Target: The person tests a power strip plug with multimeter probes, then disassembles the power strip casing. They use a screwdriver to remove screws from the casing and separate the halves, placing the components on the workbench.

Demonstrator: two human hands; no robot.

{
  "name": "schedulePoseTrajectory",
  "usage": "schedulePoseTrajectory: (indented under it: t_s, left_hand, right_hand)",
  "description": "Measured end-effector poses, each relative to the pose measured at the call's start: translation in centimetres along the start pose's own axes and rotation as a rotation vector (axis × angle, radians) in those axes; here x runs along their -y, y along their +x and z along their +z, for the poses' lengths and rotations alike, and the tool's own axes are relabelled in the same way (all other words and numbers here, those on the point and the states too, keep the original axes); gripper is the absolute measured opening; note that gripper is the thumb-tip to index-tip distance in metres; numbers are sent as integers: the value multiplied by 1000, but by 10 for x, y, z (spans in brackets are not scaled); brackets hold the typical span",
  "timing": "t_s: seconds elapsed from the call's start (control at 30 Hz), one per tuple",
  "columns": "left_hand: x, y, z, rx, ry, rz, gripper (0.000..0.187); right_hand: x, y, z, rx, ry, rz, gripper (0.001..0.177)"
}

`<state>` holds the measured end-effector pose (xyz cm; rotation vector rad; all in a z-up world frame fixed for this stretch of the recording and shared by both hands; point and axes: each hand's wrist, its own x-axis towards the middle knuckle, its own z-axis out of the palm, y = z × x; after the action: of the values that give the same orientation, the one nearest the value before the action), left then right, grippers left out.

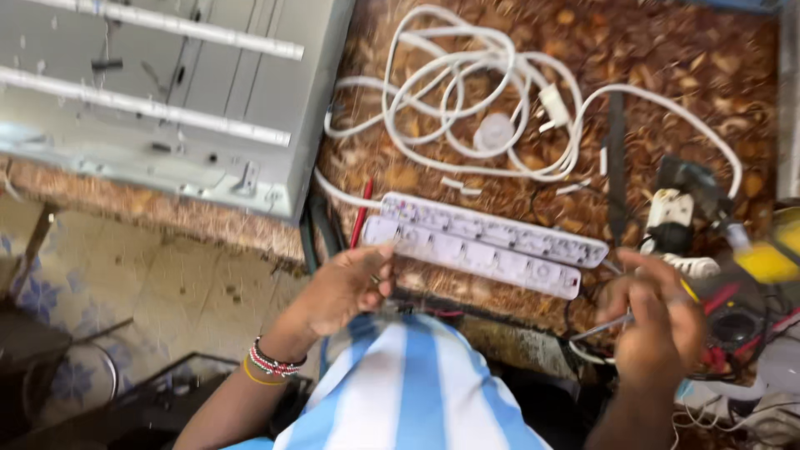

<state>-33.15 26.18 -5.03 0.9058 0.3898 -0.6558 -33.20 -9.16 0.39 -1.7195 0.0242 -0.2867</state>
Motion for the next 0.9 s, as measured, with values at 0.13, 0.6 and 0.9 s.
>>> schedulePoseTrajectory:
  t_s: [0.13, 0.6, 0.9]
  left_hand:
    - [28, -12, -35, -147, 83, 67, 32]
    - [85, -4, -36, -125, -81, 98, 30]
    - [37, -10, -27, -205, 544, 407, 18]
  right_hand:
    - [-23, 33, 28, 157, -450, 7, 29]
    - [-15, 88, 93, 736, -959, 115, 37]
    - [-33, 74, 86, 580, -933, 65, 27]
